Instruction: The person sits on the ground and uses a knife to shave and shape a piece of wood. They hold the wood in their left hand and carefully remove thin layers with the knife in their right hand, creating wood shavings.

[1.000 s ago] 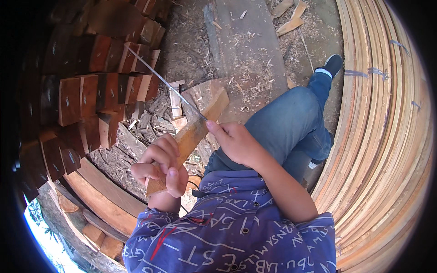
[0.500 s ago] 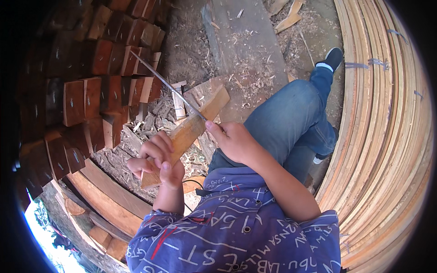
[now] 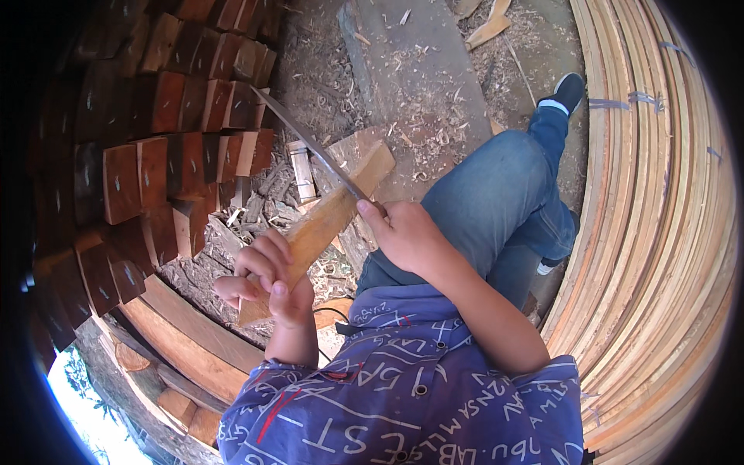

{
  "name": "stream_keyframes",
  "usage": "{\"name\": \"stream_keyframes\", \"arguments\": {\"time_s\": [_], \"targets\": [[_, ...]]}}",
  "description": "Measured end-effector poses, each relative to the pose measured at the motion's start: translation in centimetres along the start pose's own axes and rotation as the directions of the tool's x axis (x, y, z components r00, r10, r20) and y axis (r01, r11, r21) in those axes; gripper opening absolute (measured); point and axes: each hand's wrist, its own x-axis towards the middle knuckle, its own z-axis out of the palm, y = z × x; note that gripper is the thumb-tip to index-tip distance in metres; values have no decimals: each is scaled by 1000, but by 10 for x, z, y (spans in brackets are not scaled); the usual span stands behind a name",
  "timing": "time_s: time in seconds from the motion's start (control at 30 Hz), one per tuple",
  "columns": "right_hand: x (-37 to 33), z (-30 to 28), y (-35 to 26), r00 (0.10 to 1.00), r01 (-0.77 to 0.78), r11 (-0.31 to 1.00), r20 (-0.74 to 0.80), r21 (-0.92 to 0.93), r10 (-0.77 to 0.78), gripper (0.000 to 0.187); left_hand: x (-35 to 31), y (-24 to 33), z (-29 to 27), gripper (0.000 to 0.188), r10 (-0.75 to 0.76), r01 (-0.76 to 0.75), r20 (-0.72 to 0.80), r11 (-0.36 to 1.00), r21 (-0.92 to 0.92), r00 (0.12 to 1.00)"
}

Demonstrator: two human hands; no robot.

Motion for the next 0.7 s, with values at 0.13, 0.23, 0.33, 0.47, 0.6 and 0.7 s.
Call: {"name": "stream_keyframes", "arguments": {"time_s": [0.13, 0.23, 0.33, 0.47, 0.6, 0.7], "targets": [[-16, -1, -13, 990, 127, 991, 64, 51, -130, 51, -2, 2, 7, 34, -62, 62, -23, 998, -12, 998], [-4, 0, -1, 994, 111, 993, -7, -41, -111, 52, 3, 2, 4, 35, -69, 68, -19, 997, -19, 997], [3, -6, 10, 1000, 0, 1000, 14, 9, 0, 56, 2, -3, 2, 32, -73, 73, -15, 997, -28, 997], [0, -12, 20, 990, -122, 975, 98, 188, 105, 51, 6, -13, 23, 28, -45, 51, 76, 995, -85, 996], [-12, -23, 18, 975, -223, 904, 104, 364, 199, 48, 29, -30, 55, 22, 1, 26, 136, 981, -192, 991], [-20, -34, 28, 975, -217, 862, 53, 458, 217, 45, 53, -54, 71, 26, -188, 198, 67, 956, -214, 980]]}}
